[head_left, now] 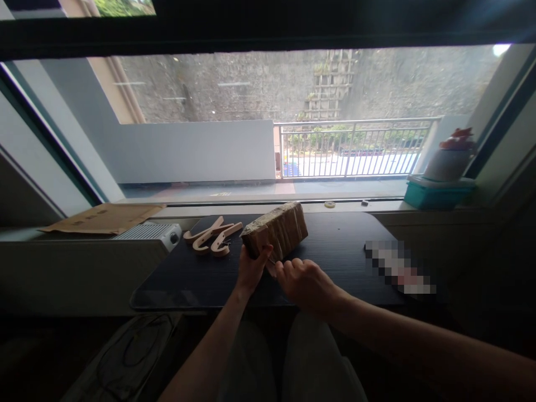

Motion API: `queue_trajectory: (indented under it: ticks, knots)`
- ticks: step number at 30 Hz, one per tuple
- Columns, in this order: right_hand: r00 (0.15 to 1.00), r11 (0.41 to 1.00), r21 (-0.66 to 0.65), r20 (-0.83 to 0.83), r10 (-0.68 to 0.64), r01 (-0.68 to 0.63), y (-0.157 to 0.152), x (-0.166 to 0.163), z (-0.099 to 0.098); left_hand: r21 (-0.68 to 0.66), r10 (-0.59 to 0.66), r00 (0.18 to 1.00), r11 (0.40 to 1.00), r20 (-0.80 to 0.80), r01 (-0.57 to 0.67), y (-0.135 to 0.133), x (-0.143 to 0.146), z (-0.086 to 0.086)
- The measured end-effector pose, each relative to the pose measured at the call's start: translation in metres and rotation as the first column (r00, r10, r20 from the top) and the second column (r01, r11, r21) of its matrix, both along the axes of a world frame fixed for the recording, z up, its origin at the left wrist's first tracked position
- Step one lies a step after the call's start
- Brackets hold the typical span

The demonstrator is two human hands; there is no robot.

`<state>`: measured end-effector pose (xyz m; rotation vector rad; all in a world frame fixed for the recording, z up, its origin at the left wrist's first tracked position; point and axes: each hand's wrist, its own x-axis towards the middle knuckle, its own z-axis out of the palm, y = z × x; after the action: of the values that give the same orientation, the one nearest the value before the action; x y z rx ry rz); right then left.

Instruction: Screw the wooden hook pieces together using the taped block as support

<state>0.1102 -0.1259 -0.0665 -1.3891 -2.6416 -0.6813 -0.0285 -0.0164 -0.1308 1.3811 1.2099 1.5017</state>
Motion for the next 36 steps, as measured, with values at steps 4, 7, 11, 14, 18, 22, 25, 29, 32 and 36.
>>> queue_trajectory:
  ticks: [4, 7, 11, 14, 18, 22, 25, 29, 32, 36]
  knots:
    - [0.928, 0.977, -0.154, -0.322, -0.188, 0.145, 0.003, -0.001, -0.011, 0.005, -0.018, 1.000, 1.000, 0.013, 0.018, 0.002, 0.000, -0.003]
    - [0.631, 0.895, -0.379, -0.641, -0.437, 0.234, 0.006, -0.002, -0.016, 0.020, -0.036, 0.999, 0.999, 0.038, 0.036, 0.002, 0.000, -0.004]
    - [0.402, 0.827, -0.549, -0.734, -0.547, 0.124, 0.010, 0.001, -0.016, 0.025, -0.058, 0.996, 0.998, 0.062, 0.056, 0.003, -0.002, -0.003]
    - [0.542, 0.863, -0.470, -0.684, -0.488, 0.183, 0.007, 0.005, -0.008, 0.018, -0.079, 0.996, 0.997, 0.048, 0.078, 0.002, -0.003, 0.000]
    - [0.867, 0.959, -0.191, -0.418, -0.271, 0.208, 0.000, 0.006, 0.005, -0.010, -0.106, 0.993, 0.994, 0.042, 0.106, -0.002, -0.004, 0.006]
    - [0.982, 0.995, -0.027, -0.159, -0.097, 0.094, -0.001, 0.000, 0.010, 0.002, -0.170, 0.984, 0.985, 0.055, 0.170, -0.002, -0.008, 0.007]
    - [0.996, 0.999, 0.018, -0.076, -0.043, 0.044, 0.001, -0.004, 0.006, -0.003, -0.184, 0.981, 0.983, 0.064, 0.184, -0.001, -0.011, 0.005]
    - [0.977, 0.995, -0.022, -0.191, -0.097, 0.095, 0.002, -0.005, -0.007, -0.007, -0.175, 0.982, 0.984, 0.075, 0.176, 0.000, -0.009, 0.003]
    - [0.836, 0.964, -0.151, -0.479, -0.267, 0.221, 0.003, -0.005, -0.017, -0.007, -0.171, 0.982, 0.985, 0.075, 0.172, -0.001, -0.008, 0.004]
    - [0.560, 0.887, -0.371, -0.687, -0.462, 0.276, 0.006, -0.003, -0.021, -0.004, -0.190, 0.980, 0.982, 0.063, 0.191, -0.002, -0.010, 0.006]
